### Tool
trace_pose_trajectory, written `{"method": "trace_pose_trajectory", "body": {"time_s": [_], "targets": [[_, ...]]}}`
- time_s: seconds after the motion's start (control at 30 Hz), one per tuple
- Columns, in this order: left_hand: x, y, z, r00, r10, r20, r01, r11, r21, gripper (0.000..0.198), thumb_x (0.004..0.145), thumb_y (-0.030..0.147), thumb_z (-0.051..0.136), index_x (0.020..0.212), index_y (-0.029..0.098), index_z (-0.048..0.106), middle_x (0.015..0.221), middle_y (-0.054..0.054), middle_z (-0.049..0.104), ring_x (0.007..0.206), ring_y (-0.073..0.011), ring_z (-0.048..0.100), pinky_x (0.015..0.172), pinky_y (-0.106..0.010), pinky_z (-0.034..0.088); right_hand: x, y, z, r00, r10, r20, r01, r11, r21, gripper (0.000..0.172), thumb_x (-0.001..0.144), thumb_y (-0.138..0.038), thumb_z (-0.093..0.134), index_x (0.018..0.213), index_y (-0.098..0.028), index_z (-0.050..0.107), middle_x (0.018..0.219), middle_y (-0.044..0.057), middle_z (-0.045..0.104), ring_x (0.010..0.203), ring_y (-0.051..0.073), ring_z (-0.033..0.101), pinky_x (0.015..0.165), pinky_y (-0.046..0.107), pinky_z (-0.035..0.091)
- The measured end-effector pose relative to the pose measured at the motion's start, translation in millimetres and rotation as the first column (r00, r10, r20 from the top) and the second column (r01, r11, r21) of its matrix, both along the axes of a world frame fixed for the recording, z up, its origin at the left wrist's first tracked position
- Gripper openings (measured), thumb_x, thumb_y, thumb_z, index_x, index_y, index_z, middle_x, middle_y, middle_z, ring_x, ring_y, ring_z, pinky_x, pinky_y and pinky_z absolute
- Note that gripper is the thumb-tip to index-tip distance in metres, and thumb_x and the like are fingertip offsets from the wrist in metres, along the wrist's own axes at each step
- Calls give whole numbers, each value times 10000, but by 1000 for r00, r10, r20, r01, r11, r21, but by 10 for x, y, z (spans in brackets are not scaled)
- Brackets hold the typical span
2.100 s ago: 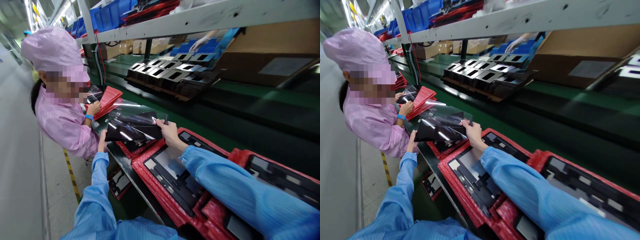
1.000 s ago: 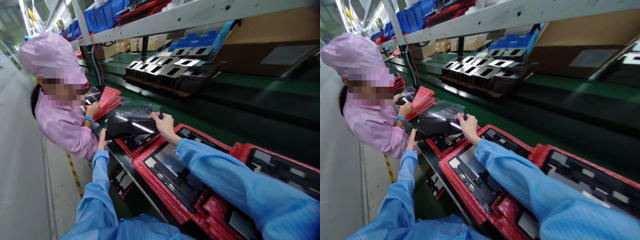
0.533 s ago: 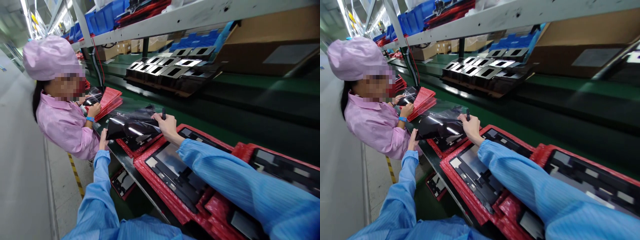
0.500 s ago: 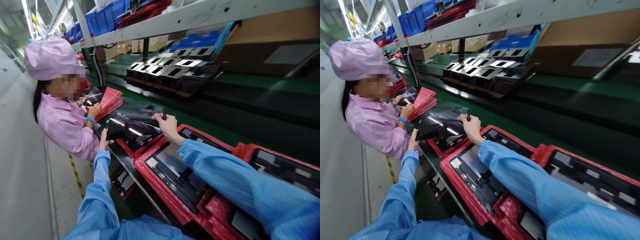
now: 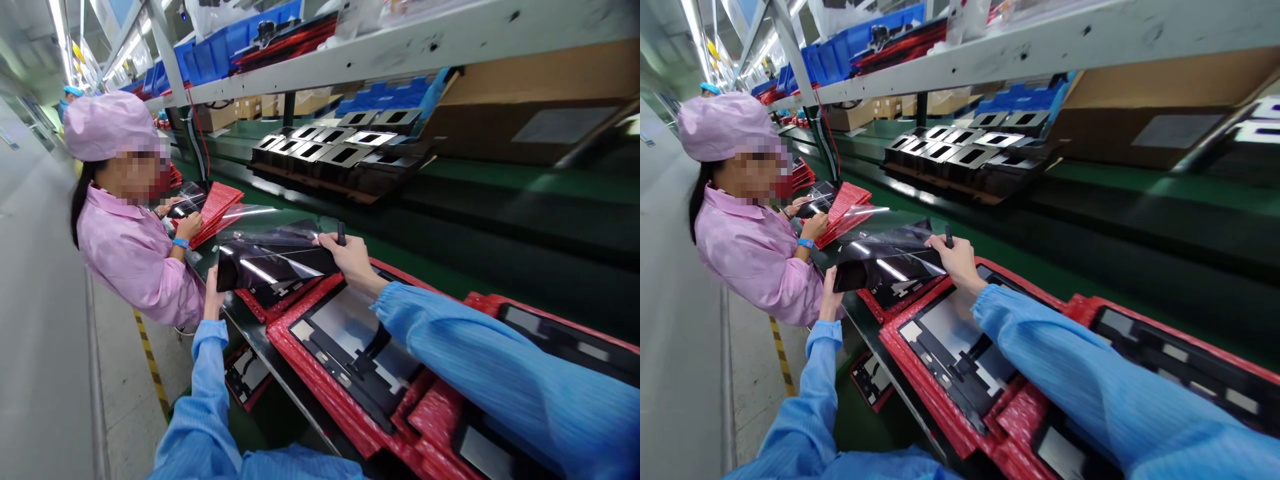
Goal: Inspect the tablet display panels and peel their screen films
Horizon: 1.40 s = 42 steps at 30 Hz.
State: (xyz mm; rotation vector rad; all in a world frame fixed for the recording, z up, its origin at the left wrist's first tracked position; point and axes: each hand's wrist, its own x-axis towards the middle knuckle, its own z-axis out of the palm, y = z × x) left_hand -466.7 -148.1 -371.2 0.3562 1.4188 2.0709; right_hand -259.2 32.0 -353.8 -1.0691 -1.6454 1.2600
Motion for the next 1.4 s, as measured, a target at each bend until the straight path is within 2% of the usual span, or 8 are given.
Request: {"method": "trace_pose_trajectory", "body": {"time_s": [0.13, 0.33, 0.53, 0.8, 0.93, 1.1, 1.27, 1.4], "targets": [[344, -161, 85, 998, 1, 67, -3, 1000, 21, 259, 872, 357, 564, 986, 130, 613, 972, -62, 648, 849, -166, 627, 770, -364, 527, 230, 51, 148, 995, 81, -59, -82, 996, -21, 465, 737, -589, 637, 709, -125, 614, 660, 22, 580, 612, 128, 523, 581, 257, 421], [900, -397, 264, 995, -84, 53, 83, 996, 32, 397, 589, 226, 781, 968, 175, 674, 956, -53, 705, 952, -227, 650, 867, -345, 499, 650, 44, 393, 979, 198, -41, -201, 976, -80, 450, 597, -602, 679, 677, -164, 612, 597, 14, 524, 550, 109, 438, 482, 234, 310], [1242, -514, 196, 993, -113, 43, 112, 994, 18, 604, 558, 429, 825, 1099, 236, 637, 1119, -82, 683, 1081, -262, 618, 965, -377, 465, 1098, -15, 553, 905, 415, 92, -392, 898, -199, 361, 580, -475, 715, 696, -139, 651, 561, -3, 501, 420, 44, 251, 401, 236, 127], [1522, -574, 22, 985, -175, 13, 174, 984, 20, 985, 343, 755, 737, 1158, 215, 619, 1186, -135, 649, 1164, -327, 562, 941, -385, 486, 1379, 63, 443, 798, 575, 182, -530, 812, -245, 296, 615, -379, 633, 747, -115, 650, 572, -6, 515, 415, 49, 292, 396, 235, 164], [1600, -569, 15, 988, -145, 43, 146, 989, -32, 853, 569, 797, 590, 1200, 223, 591, 1218, -123, 632, 1170, -282, 562, 967, -368, 463, 1424, 122, 347, 739, 612, 282, -560, 790, -250, 225, 745, -319, 619, 778, -98, 633, 684, 21, 578, 509, 65, 414, 442, 200, 293], [1684, -530, 66, 989, -148, 19, 149, 984, -99, 631, 634, 318, 733, 1235, 242, 558, 1215, -76, 633, 1113, -240, 594, 989, -348, 430, 1470, 134, 376, 674, 586, 450, -546, 805, -230, 263, 907, -354, 565, 874, -97, 608, 806, 19, 592, 685, 101, 554, 626, 234, 484], [1744, -472, 79, 985, -171, -28, 165, 976, -143, 560, 650, 257, 660, 1201, 224, 564, 1116, -57, 655, 1048, -207, 606, 958, -317, 429, 1495, 95, 506, 725, 438, 532, -448, 886, -119, 276, 908, -370, 565, 981, -109, 617, 969, 50, 613, 834, 146, 594, 739, 297, 520], [1727, -432, 81, 981, -186, -63, 170, 966, -195, 463, 653, 283, 651, 1109, 237, 583, 953, -16, 660, 910, -169, 626, 840, -289, 472, 1627, -23, 786, 854, 196, 482, -255, 965, 61, 162, 846, -262, 620, 835, -100, 632, 922, 55, 616, 874, 158, 575, 787, 296, 483]]}}
